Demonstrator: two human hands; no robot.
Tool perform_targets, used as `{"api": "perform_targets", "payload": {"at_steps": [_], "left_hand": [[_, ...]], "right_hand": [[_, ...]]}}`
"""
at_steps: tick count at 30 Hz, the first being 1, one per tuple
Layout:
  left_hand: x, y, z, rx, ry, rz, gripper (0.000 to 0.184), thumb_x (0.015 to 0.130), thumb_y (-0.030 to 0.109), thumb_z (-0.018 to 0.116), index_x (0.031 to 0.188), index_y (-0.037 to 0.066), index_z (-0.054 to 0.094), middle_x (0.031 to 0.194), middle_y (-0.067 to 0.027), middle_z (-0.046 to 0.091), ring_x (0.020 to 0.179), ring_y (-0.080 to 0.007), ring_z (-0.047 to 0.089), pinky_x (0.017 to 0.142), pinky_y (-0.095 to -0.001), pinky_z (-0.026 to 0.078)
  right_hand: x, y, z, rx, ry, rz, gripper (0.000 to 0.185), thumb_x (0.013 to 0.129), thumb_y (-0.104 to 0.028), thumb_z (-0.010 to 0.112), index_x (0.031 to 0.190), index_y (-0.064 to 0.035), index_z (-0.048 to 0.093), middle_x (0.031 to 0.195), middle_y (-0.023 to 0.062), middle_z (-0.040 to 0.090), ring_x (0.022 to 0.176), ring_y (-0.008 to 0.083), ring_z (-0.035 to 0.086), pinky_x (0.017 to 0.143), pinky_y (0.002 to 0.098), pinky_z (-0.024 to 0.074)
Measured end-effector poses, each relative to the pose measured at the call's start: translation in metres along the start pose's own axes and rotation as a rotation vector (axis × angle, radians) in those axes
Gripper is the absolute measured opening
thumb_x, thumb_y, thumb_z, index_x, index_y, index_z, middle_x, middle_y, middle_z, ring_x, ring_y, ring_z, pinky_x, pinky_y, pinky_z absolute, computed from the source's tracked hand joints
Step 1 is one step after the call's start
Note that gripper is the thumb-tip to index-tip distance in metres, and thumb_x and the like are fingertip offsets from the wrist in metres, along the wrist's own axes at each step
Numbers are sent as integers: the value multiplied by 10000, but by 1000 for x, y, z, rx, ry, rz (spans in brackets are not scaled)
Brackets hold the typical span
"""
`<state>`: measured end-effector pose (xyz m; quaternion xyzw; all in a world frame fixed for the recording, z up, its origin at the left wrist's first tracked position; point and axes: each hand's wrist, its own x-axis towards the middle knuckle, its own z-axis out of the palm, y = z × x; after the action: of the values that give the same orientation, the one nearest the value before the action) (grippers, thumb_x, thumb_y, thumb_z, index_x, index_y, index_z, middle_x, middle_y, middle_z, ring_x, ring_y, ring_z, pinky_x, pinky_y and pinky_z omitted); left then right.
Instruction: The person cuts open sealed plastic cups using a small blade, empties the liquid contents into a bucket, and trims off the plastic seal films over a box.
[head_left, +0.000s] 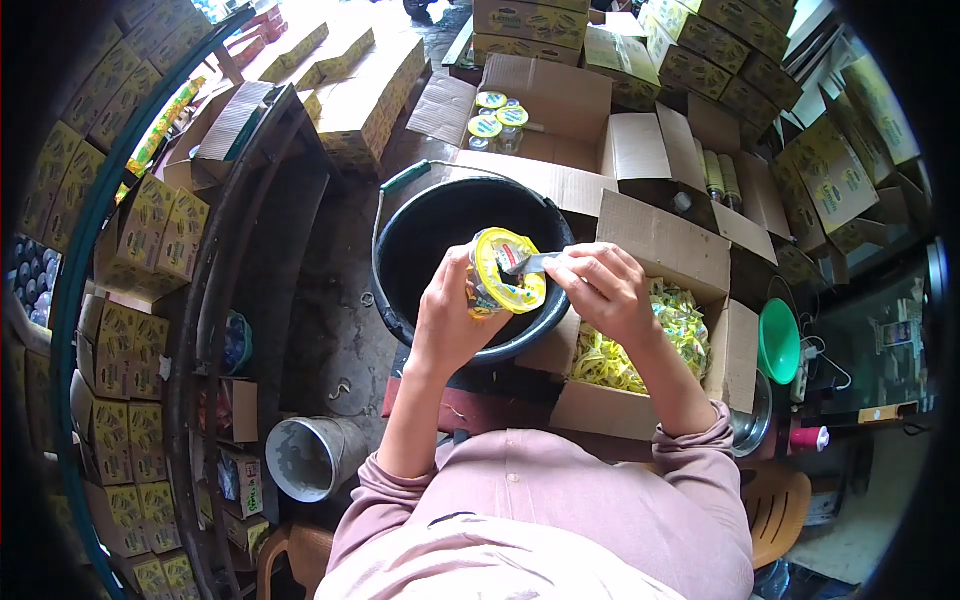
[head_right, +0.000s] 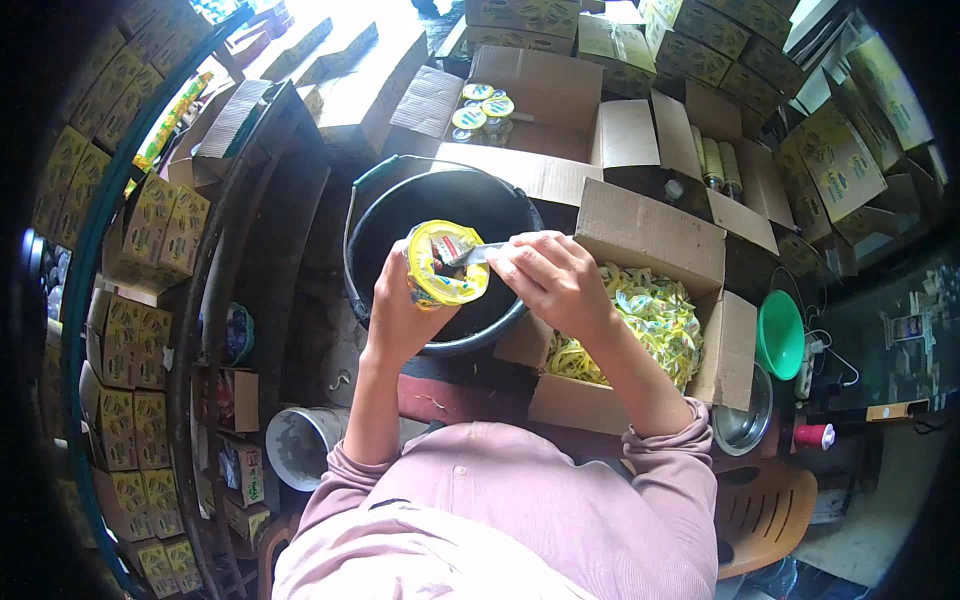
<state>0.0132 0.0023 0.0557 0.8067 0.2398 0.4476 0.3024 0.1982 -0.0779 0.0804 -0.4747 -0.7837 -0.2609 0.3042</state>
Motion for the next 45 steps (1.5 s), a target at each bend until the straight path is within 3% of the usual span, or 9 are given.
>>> {"api": "perform_targets", "payload": {"at_steps": [13, 22, 28, 32, 35, 38, 42, 45], "left_hand": [[0, 5, 1, -190, -111, -50, 489, 610, 47, 691, 1035, -8, 454, 887, -157, 551, 791, -288, 589, 699, -314, 473], [-1, -1, 7, -337, -245, -119, 509, 646, 78, 697, 1089, -14, 464, 920, -130, 574, 825, -206, 585, 753, -288, 465], [-1, -14, 11, -710, -447, -211, 482, 675, 87, 686, 1099, 5, 473, 928, -52, 569, 837, -113, 541, 772, -255, 447], [1, -19, 5, -1029, -719, -480, 472, 679, 78, 673, 1105, 42, 472, 904, -33, 567, 832, -93, 534, 765, -254, 448], [0, -23, 5, -1175, -753, -558, 536, 664, 98, 681, 1141, 41, 444, 962, -42, 553, 896, -107, 514, 804, -264, 434], [1, -26, 7, -875, -684, -455, 634, 641, 125, 701, 1190, 40, 396, 1056, -61, 511, 982, -122, 472, 856, -276, 406], [8, -9, 14, -881, -605, -338, 764, 625, 128, 698, 1273, 23, 306, 1171, -89, 446, 1075, -146, 423, 922, -295, 358], [0, -3, 24, -813, -565, -282, 754, 630, 120, 669, 1274, 3, 294, 1179, -97, 442, 1093, -163, 424, 943, -304, 344]], "right_hand": [[-4, 3, 7, 26, 6, -59, 297, 664, -109, 626, 960, -82, 624, 786, 11, 558, 789, 153, 586, 645, 284, 479], [-6, 5, 15, 108, 110, 34, 465, 670, -25, 620, 1130, -29, 554, 831, 44, 615, 719, 164, 606, 599, 286, 495], [2, 10, 13, 136, 121, 7, 518, 663, -2, 618, 1172, -5, 517, 835, 58, 612, 715, 160, 605, 636, 298, 520], [5, 12, 16, 166, 104, -2, 522, 661, 4, 619, 1172, 8, 513, 829, 59, 610, 703, 163, 601, 639, 298, 524], [6, 12, 18, 191, 117, 9, 526, 655, 4, 629, 1168, 12, 515, 813, 60, 606, 687, 167, 598, 626, 298, 520], [1, 11, 13, 172, 116, 35, 535, 647, 6, 643, 1166, 13, 516, 788, 62, 600, 672, 171, 595, 611, 299, 513], [-6, 10, -6, 119, 119, 57, 546, 641, 11, 656, 1169, 11, 516, 738, 54, 585, 644, 172, 584, 591, 298, 502], [-19, 10, -23, 49, 98, 59, 549, 659, 2, 645, 1189, 8, 505, 695, 42, 569, 613, 159, 565, 579, 293, 489]]}}
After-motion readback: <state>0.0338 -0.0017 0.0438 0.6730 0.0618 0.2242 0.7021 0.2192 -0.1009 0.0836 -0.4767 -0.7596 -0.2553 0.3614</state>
